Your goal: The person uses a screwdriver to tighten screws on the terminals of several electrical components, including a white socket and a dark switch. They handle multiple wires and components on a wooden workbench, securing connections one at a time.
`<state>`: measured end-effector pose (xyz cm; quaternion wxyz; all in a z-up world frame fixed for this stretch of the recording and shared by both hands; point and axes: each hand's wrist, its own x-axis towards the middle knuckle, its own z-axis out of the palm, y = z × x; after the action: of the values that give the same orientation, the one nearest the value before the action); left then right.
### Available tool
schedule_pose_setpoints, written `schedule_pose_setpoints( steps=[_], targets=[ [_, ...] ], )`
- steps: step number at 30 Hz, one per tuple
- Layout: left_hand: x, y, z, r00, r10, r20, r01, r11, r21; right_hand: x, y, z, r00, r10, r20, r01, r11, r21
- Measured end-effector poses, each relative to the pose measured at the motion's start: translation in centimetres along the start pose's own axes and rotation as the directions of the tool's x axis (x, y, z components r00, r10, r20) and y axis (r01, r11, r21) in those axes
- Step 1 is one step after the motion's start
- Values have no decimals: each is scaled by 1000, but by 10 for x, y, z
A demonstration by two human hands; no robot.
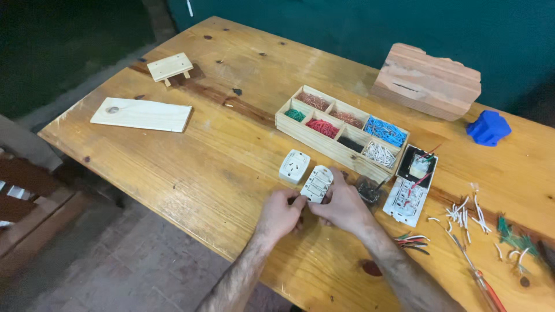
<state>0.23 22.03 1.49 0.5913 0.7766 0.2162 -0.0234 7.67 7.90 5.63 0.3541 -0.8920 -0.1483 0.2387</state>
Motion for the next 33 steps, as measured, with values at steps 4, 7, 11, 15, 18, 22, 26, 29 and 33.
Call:
schedule_pose_setpoints(
  steps=[4,7,11,15,18,22,26,29,33],
  targets=[
    [11,7,-4,999,-4,34,3,1000,25,4,-12,-5,1000,10,-10,-9,1000,19],
    [13,11,-5,998,11,64,-13,999,42,0,-20,-9,1000,-6,-11,7,998,59],
    [21,-1,2,998,47,-45,-41,993,113,-20,-23,-11,1000,-5,-2,5,996,85],
    [-4,12,5,975,136,-173,-117,986,116,-35,6,-14,995,-93,40,88,991,103],
    [-22,16,14,958,215,-191,-204,976,78,-51,28,-22,987,-161,20,159,983,94],
    [-21,-7,47,926,327,-186,-304,942,141,-52,90,-22,964,-264,-43,266,962,59],
    [-28,8,79,825,554,-111,-522,822,226,-81,115,-32,851,-506,-141,492,862,-122],
    [-18,12,102,798,595,-94,-554,787,271,-93,141,-38,726,-639,-254,606,769,-202],
    [5,17,125,692,700,-175,-632,705,321,-106,178,-48,619,-691,-374,646,718,-258]
  ],
)
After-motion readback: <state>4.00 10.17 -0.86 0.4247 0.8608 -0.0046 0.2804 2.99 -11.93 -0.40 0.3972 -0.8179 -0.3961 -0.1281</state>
